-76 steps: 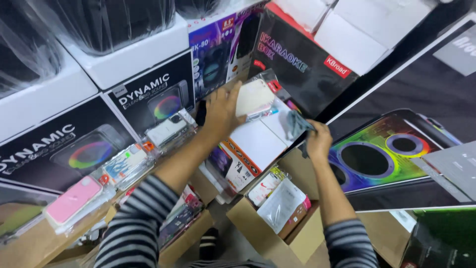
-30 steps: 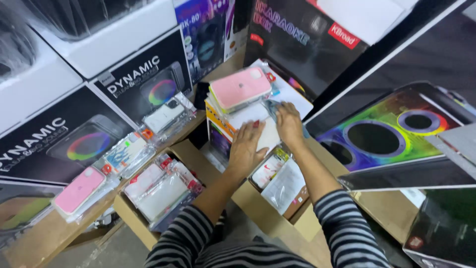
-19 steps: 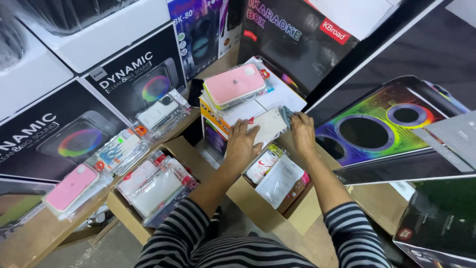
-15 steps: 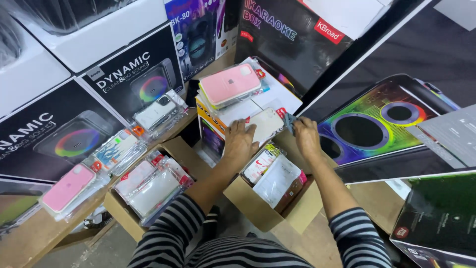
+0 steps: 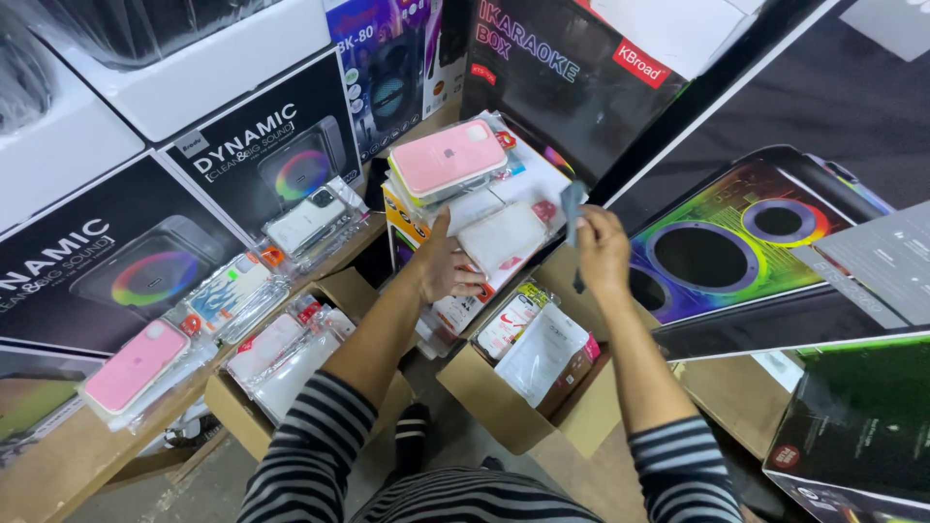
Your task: Sort and clean phone cases in a stockroom setting.
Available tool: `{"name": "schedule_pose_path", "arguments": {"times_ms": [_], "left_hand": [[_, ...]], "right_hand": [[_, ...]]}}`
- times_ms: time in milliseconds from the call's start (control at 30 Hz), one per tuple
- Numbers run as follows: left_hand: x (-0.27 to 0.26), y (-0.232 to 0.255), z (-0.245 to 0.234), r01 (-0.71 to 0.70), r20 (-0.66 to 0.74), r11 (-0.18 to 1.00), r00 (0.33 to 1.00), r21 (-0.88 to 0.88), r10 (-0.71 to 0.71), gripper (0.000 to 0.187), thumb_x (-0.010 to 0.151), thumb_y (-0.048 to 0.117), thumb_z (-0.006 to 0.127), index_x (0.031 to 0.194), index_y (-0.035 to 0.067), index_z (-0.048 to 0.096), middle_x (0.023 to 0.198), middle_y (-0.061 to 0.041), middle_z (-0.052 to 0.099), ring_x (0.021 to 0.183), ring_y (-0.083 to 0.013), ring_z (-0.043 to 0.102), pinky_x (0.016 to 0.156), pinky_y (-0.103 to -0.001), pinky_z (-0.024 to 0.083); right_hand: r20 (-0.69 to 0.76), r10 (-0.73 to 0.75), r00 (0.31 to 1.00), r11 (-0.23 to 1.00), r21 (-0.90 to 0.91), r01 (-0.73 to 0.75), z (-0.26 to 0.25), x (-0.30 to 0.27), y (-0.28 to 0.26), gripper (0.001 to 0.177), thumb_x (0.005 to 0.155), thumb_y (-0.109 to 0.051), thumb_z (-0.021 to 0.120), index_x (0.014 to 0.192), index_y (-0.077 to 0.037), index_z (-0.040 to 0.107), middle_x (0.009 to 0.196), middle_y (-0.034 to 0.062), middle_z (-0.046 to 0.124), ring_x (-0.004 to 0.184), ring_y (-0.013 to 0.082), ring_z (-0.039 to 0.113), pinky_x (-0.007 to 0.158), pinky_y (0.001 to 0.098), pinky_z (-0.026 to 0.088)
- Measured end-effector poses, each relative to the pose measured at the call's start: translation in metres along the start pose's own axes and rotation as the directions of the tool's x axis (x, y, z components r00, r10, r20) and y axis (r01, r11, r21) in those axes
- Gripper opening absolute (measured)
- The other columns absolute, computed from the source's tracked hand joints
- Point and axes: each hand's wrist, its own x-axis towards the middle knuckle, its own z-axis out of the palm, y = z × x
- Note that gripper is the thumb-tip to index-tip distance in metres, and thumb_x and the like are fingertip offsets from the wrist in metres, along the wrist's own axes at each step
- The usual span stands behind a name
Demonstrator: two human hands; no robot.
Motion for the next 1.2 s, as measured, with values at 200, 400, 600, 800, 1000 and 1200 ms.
{"name": "schedule_pose_path", "arguments": {"times_ms": [200,400,600,800,1000,1200], "left_hand": [[0.094,-0.06,-0.056,-0.223,-0.147,0.96,0.957,0.17,0.248,0.068,0.097,0.017,0.063,0.156,0.006,0.031,0.138,-0.024,0.048,0.117,-0.053,0.06,0.089,-0.056,0.06],[0.076,-0.047,-0.043,-0.18,-0.254,0.958,0.938,0.225,0.236,0.065,0.092,0.008,0.063,0.152,0.002,0.039,0.122,-0.021,0.058,0.096,-0.0366,0.07,0.083,-0.054,0.064],[0.077,-0.056,-0.041,-0.218,-0.179,0.956,0.951,0.197,0.254,0.064,0.097,0.013,0.06,0.154,0.002,0.034,0.133,-0.032,0.049,0.114,-0.0557,0.06,0.087,-0.056,0.06],[0.075,-0.058,-0.037,-0.249,-0.171,0.955,0.946,0.163,0.276,0.066,0.096,0.013,0.06,0.154,0.0,0.032,0.133,-0.034,0.048,0.11,-0.0558,0.061,0.085,-0.055,0.06],[0.033,-0.062,-0.027,-0.277,-0.253,0.941,0.913,0.192,0.321,0.043,0.097,0.016,0.059,0.134,-0.004,0.049,0.115,-0.028,0.054,0.096,-0.0538,0.068,0.076,-0.05,0.065],[-0.07,-0.069,-0.002,-0.469,-0.188,0.61,0.674,0.639,0.714,0.046,0.094,0.005,0.062,0.138,0.015,0.061,0.109,-0.03,0.072,0.099,-0.0459,0.071,0.078,-0.053,0.064]], "right_hand": [[0.159,-0.232,0.96,0.902,-0.334,0.273,0.1,-0.03,-0.01,0.031,0.095,-0.014,0.063,0.125,-0.014,0.074,0.13,0.0206,0.068,0.124,0.0421,0.061,0.105,0.0502,0.045],[0.407,-0.127,0.905,0.992,0.051,0.117,0.104,-0.051,-0.077,0.037,0.099,-0.008,0.056,0.133,-0.016,0.068,0.143,0.0187,0.06,0.131,0.0464,0.054,0.108,0.0531,0.045],[0.306,-0.155,0.939,0.909,-0.329,0.257,0.102,0.01,-0.003,0.026,0.094,-0.012,0.062,0.115,-0.022,0.075,0.132,0.0065,0.069,0.116,0.0353,0.063,0.099,0.0454,0.049],[0.222,-0.024,0.975,0.913,-0.391,0.112,0.107,0.039,0.101,0.024,0.098,-0.018,0.061,0.116,-0.026,0.075,0.129,0.0012,0.071,0.108,0.0312,0.063,0.097,0.0425,0.049],[0.191,-0.008,0.982,0.905,-0.417,0.089,0.113,0.069,0.111,0.021,0.094,-0.014,0.066,0.108,-0.024,0.078,0.117,-0.0011,0.075,0.101,0.0314,0.07,0.098,0.0428,0.053],[0.039,-0.045,0.998,0.993,-0.11,0.049,0.054,0.052,0.031,0.02,0.102,-0.022,0.066,0.118,-0.023,0.078,0.113,0.0087,0.071,0.106,0.0341,0.068,0.094,0.0444,0.054]]}}
